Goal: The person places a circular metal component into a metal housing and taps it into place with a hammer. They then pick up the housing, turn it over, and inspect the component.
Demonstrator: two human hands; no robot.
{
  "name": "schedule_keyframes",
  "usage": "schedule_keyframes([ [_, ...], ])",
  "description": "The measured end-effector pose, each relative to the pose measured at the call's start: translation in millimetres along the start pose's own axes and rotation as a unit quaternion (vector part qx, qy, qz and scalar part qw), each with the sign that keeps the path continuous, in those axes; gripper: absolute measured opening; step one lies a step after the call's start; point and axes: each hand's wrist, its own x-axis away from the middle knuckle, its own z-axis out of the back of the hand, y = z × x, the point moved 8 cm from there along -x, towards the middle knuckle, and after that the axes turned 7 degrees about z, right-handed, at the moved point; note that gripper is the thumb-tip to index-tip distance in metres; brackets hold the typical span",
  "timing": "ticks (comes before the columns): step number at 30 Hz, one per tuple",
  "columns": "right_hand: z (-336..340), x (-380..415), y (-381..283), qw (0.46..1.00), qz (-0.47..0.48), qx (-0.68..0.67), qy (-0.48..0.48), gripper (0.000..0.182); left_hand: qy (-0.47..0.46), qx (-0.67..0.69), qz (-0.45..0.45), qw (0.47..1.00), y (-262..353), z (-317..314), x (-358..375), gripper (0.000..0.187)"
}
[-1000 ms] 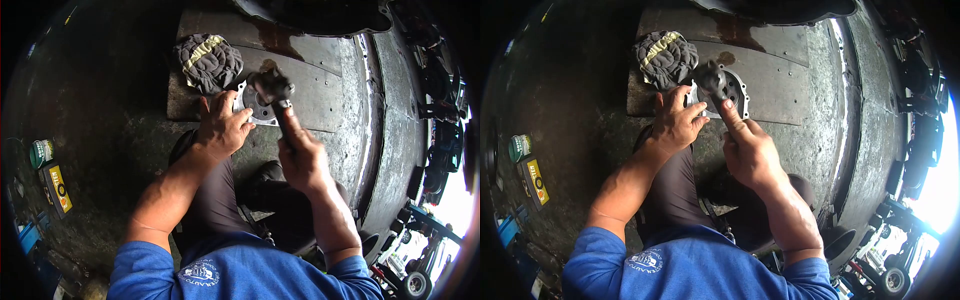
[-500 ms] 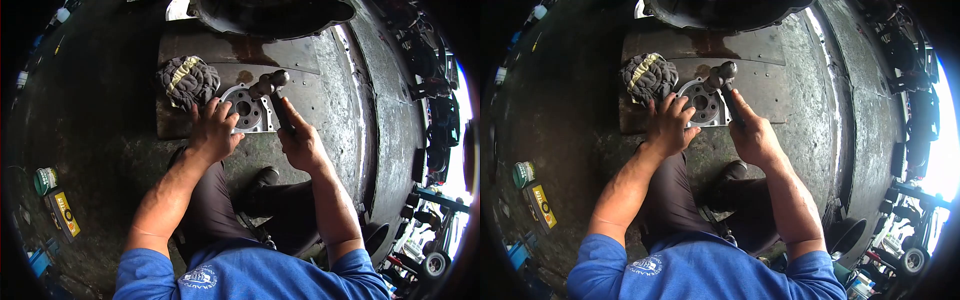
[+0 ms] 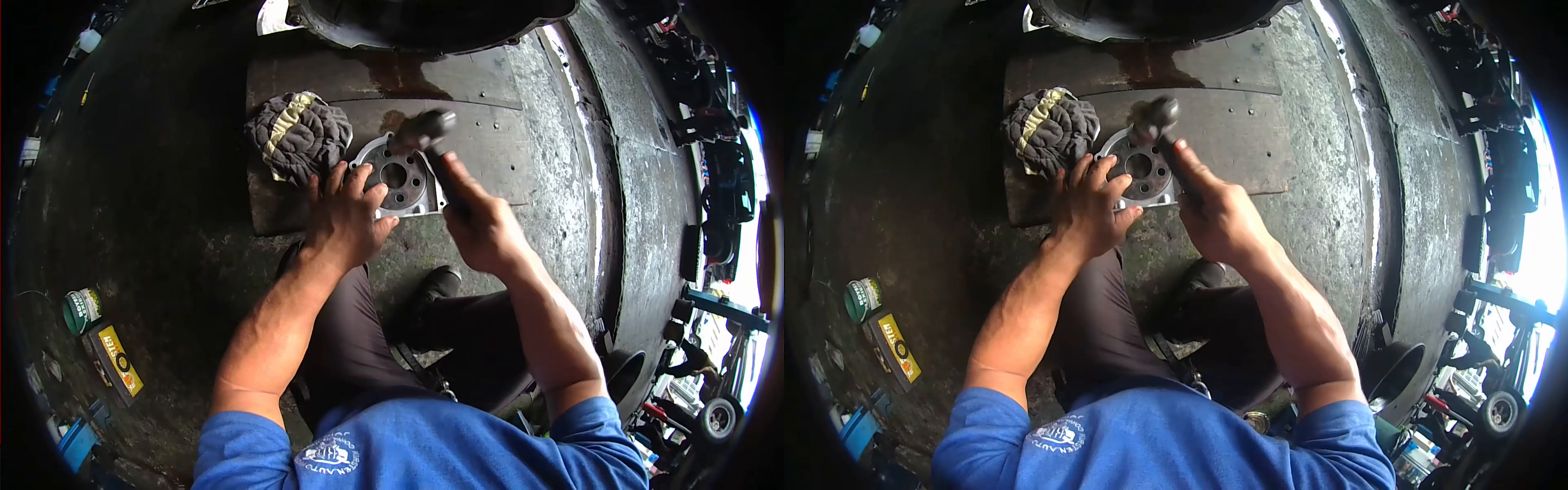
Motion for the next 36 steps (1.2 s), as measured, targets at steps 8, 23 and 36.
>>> schedule_keyframes([
  [8, 6.3, 29.3, -13.4, 0.994, -0.094, -0.047, -0.006, 0.074, 0.067, 0.041, -0.028, 0.997, 0.4, 3.8, 3.6, 0.049],
  [23, -3.5, 42.9, -7.8, 0.988, -0.124, 0.056, -0.079, 0.072, 0.088, 0.084, -0.034, 0.992, -9.9, 2.2, 0.4, 0.080],
  [36, -37.6, 56.8, -6.4, 0.990, -0.094, 0.039, -0.096, 0.077, 0.089, 0.144, -0.031, 0.985, -18.4, -0.6, -2.8, 0.132],
])
